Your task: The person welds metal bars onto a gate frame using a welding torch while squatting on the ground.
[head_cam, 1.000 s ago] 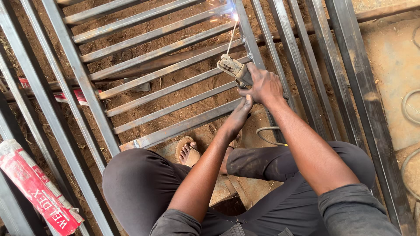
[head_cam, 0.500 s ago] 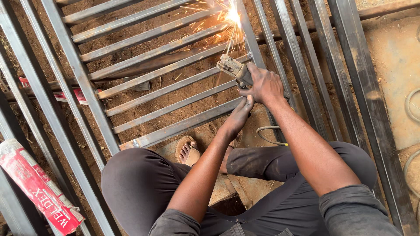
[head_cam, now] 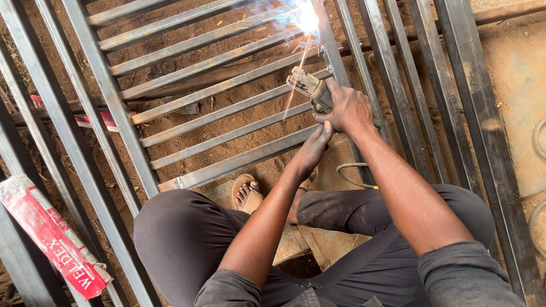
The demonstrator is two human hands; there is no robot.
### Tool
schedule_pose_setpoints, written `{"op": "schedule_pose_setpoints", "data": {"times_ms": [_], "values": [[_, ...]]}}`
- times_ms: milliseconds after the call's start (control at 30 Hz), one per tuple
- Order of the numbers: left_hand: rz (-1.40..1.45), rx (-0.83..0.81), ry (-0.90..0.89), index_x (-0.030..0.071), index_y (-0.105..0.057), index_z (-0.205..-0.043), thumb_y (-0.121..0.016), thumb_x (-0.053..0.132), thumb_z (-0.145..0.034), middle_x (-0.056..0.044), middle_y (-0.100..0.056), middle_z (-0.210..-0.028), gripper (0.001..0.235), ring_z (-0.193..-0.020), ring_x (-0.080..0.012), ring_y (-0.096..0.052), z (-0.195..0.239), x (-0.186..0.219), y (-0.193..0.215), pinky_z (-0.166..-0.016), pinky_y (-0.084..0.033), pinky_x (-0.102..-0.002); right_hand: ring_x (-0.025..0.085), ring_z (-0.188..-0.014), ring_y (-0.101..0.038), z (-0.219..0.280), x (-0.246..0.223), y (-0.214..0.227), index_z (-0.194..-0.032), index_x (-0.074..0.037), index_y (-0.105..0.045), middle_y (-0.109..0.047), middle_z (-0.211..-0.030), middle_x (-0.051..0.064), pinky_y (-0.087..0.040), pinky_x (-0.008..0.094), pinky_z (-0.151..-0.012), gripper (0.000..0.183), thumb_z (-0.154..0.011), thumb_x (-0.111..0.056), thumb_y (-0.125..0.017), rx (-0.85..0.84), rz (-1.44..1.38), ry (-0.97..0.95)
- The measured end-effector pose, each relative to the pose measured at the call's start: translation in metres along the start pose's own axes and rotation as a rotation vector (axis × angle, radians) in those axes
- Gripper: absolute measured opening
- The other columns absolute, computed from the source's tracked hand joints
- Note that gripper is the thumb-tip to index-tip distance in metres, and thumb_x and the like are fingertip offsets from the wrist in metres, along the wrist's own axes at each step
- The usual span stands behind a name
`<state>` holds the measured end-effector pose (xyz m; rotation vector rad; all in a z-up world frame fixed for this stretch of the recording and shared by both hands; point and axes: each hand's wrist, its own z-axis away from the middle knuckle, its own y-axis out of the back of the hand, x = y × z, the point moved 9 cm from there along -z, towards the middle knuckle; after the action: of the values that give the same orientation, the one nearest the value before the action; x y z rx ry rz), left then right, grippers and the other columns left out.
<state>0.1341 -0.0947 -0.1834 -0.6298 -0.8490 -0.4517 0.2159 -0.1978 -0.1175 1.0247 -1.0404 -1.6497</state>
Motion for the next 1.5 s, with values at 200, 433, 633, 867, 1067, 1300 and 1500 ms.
{"op": "schedule_pose_setpoints", "data": {"times_ms": [200,433,633,867,1067,1300,1500], "values": [[0.0,0.003,0.003,0.01,-0.022,-0.163,-0.028,0.075,-0.092,-0.022,-0.029,-0.165,0.096,-0.154,-0.0362,-0.024,0.001,0.002,0.001,-0.122,-0.025,-0.052,0.032,-0.091,-0.075,-0.003,0.003,-0.004,-0.135,-0.015,-0.053,-0.074,-0.102,0.015,-0.062,0.048,-0.082,0.088,-0.066,-0.048,-0.096,0.001,0.015,-0.003],[0.02,-0.006,-0.043,0.008,-0.024,-0.162,-0.029,0.075,-0.094,-0.021,-0.031,-0.166,0.096,-0.155,-0.0342,-0.025,0.0,0.004,0.002,-0.123,-0.024,-0.05,0.032,-0.094,-0.075,-0.003,0.002,-0.001,-0.137,-0.016,-0.052,-0.075,-0.104,0.014,-0.061,0.049,-0.083,0.089,-0.067,-0.05,-0.095,0.0,0.031,-0.01],[0.012,-0.004,-0.044,0.009,-0.027,-0.162,-0.028,0.074,-0.095,-0.02,-0.034,-0.164,0.093,-0.154,-0.0342,-0.027,0.0,0.005,0.002,-0.122,-0.025,-0.05,0.032,-0.094,-0.075,-0.001,0.0,0.002,-0.136,-0.015,-0.052,-0.076,-0.104,0.014,-0.061,0.049,-0.083,0.088,-0.067,-0.05,-0.095,0.005,0.04,-0.003],[-0.004,-0.004,-0.07,0.009,-0.032,-0.16,-0.028,0.073,-0.096,-0.021,-0.038,-0.163,0.091,-0.154,-0.0344,-0.03,0.0,0.007,0.003,-0.123,-0.025,-0.05,0.031,-0.093,-0.075,-0.003,0.003,0.001,-0.139,-0.014,-0.05,-0.075,-0.106,0.016,-0.061,0.048,-0.083,0.094,-0.064,-0.049,-0.096,0.039,0.007,0.022],[-0.014,0.009,-0.039,0.008,-0.033,-0.159,-0.027,0.073,-0.096,-0.022,-0.038,-0.162,0.091,-0.153,-0.035,-0.033,-0.002,0.003,0.003,-0.122,-0.027,-0.05,0.032,-0.098,-0.074,-0.001,0.003,0.001,-0.136,-0.015,-0.052,-0.074,-0.107,0.014,-0.059,0.049,-0.088,0.087,-0.068,-0.049,-0.095,-0.012,0.05,-0.022],[0.002,0.006,-0.065,0.005,-0.032,-0.159,-0.03,0.073,-0.097,-0.021,-0.038,-0.162,0.092,-0.153,-0.0331,-0.032,0.0,0.007,0.004,-0.123,-0.025,-0.047,0.033,-0.099,-0.074,0.001,-0.001,0.008,-0.133,-0.014,-0.053,-0.074,-0.109,0.015,-0.061,0.048,-0.086,0.083,-0.069,-0.047,-0.095,0.003,0.012,-0.004],[-0.004,0.009,-0.041,0.007,-0.034,-0.159,-0.029,0.074,-0.094,-0.021,-0.039,-0.162,0.094,-0.152,-0.0337,-0.032,0.002,0.009,0.005,-0.122,-0.025,-0.048,0.033,-0.098,-0.074,0.001,-0.004,0.012,-0.127,-0.014,-0.055,-0.074,-0.107,0.014,-0.06,0.049,-0.086,0.079,-0.068,-0.045,-0.096,0.017,0.009,-0.002]]}}
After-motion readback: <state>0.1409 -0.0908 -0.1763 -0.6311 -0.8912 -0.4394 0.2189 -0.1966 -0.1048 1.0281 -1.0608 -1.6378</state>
